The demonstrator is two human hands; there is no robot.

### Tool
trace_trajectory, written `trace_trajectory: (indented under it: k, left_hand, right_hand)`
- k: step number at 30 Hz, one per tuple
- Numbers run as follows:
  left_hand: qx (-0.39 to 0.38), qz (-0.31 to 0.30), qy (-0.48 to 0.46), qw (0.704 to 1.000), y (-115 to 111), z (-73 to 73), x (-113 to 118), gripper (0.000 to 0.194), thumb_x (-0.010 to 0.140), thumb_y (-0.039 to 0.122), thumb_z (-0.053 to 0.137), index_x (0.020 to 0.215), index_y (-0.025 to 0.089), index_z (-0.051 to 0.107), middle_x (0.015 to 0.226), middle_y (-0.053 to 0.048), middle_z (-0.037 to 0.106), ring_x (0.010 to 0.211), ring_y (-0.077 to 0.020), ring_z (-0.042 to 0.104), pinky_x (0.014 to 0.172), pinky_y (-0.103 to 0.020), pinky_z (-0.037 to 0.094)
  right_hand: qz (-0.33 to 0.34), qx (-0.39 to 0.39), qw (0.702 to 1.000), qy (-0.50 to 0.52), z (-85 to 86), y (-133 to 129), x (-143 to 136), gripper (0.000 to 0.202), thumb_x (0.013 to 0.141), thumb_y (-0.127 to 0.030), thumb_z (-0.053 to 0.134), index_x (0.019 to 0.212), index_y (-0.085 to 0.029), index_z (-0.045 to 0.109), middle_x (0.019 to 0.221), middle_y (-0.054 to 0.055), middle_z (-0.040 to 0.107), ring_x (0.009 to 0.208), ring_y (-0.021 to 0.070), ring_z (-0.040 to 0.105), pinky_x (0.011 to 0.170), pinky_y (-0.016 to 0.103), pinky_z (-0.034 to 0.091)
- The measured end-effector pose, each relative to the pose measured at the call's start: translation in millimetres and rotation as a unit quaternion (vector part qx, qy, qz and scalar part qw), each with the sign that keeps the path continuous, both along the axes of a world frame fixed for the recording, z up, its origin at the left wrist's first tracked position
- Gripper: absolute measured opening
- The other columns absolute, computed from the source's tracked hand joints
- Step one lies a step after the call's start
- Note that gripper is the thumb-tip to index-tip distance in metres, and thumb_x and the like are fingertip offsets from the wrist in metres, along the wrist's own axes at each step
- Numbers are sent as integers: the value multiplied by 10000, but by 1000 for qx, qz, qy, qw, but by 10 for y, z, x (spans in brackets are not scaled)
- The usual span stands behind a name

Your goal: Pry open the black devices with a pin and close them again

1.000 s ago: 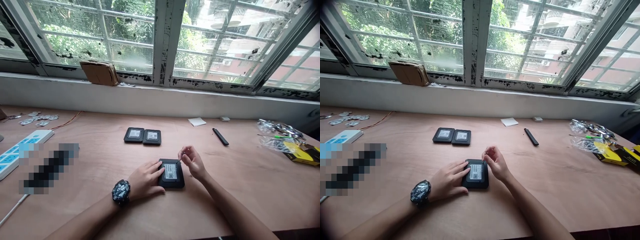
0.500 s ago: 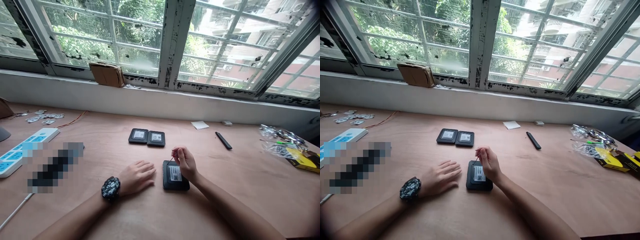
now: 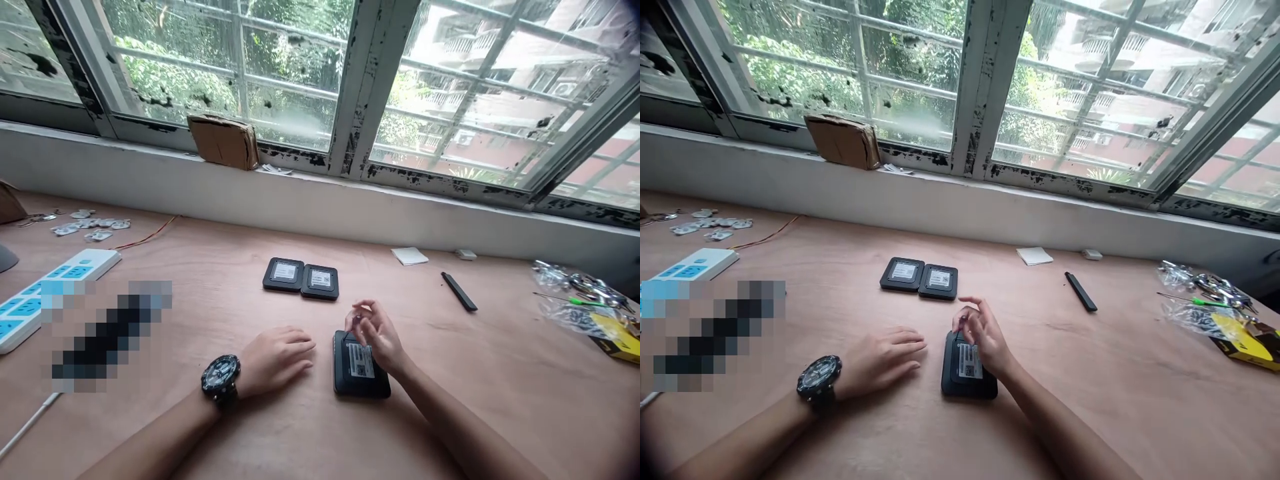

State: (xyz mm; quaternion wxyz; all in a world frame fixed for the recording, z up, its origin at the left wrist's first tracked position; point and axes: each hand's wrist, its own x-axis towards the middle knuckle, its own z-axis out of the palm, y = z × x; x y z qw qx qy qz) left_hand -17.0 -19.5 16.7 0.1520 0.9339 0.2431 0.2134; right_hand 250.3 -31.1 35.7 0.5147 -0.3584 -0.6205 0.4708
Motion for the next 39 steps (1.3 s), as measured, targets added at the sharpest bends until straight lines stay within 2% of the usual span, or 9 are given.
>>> trace_trajectory:
  k: [5, 8, 10, 13, 17, 20, 23, 31, 39]
  left_hand:
    - [-16, 0, -4, 1000, 24, 13, 1, 255, 1030, 317, 531, 1225, 236, 674, 1211, -59, 714, 1142, -233, 658, 962, -367, 558]
    - [-17, 3, -9, 1000, 22, 18, 8, 262, 1035, 310, 518, 1237, 243, 672, 1205, -56, 714, 1125, -229, 666, 940, -361, 568]
    - [-9, 14, -5, 1000, 5, 15, 15, 276, 1035, 316, 519, 1257, 245, 667, 1228, -60, 707, 1116, -233, 671, 929, -367, 574]
    - [15, 36, 0, 999, -41, 0, 41, 367, 1013, 400, 573, 1347, 256, 625, 1334, -82, 661, 1165, -265, 654, 963, -406, 566]
    - [29, 27, 9, 999, -108, -41, 174, 789, 863, 645, 706, 1511, 265, 468, 1516, -123, 514, 1316, -336, 558, 1070, -481, 499]
    - [27, 13, 29, 999, -137, -83, 361, 1084, 731, 779, 733, 1584, 233, 345, 1596, -167, 397, 1427, -395, 433, 1157, -551, 392]
    - [7, 14, 36, 999, -148, -121, 555, 1241, 704, 820, 714, 1625, 166, 198, 1629, -211, 308, 1484, -415, 333, 1202, -580, 307]
    - [-36, 55, -6, 998, -141, -161, 689, 1240, 664, 694, 822, 1604, 138, 233, 1528, -214, 438, 1400, -409, 436, 1160, -542, 394]
    - [-74, 67, -22, 995, -117, -186, 657, 1288, 642, 708, 834, 1625, 199, 176, 1550, -182, 409, 1414, -404, 418, 1167, -526, 391]
  right_hand:
    - [-41, 28, 998, -32, 11, -16, 35, 230, 995, -459, 592, 970, -231, 603, 1023, 59, 729, 479, 83, 503, 504, 283, 477]
    - [-175, 104, 978, -38, 17, 38, 317, 226, 1023, -448, 538, 1047, -238, 620, 932, 54, 738, 522, 130, 579, 494, 293, 492]
    - [-270, 179, 939, -114, -21, 96, 622, 207, 1003, -430, 583, 1061, -243, 651, 888, 48, 741, 587, 157, 623, 545, 300, 507]
    - [-226, 215, 871, -378, -152, 174, 1068, 209, 970, -450, 633, 1013, -270, 731, 903, 35, 769, 655, 182, 681, 574, 289, 484]
    - [-174, 192, 807, -531, -292, 168, 1304, 273, 1011, -466, 540, 982, -305, 759, 1043, 16, 762, 718, 185, 724, 569, 276, 467]
    - [-172, 176, 812, -529, -243, 63, 1203, 281, 999, -485, 549, 1007, -300, 761, 1154, 31, 724, 673, 165, 708, 585, 291, 481]
    - [-139, 146, 858, -473, -134, -84, 1004, 281, 999, -474, 548, 1094, -287, 735, 1177, 50, 712, 645, 149, 675, 643, 309, 516]
    - [-109, 13, 892, -439, -100, -200, 733, 252, 925, -484, 654, 978, -241, 694, 853, 29, 741, 696, 204, 652, 624, 321, 472]
    - [-35, -81, 844, -530, 194, 85, 604, 540, 753, -733, 708, 918, -232, 594, 862, 30, 715, 739, 221, 636, 572, 295, 393]
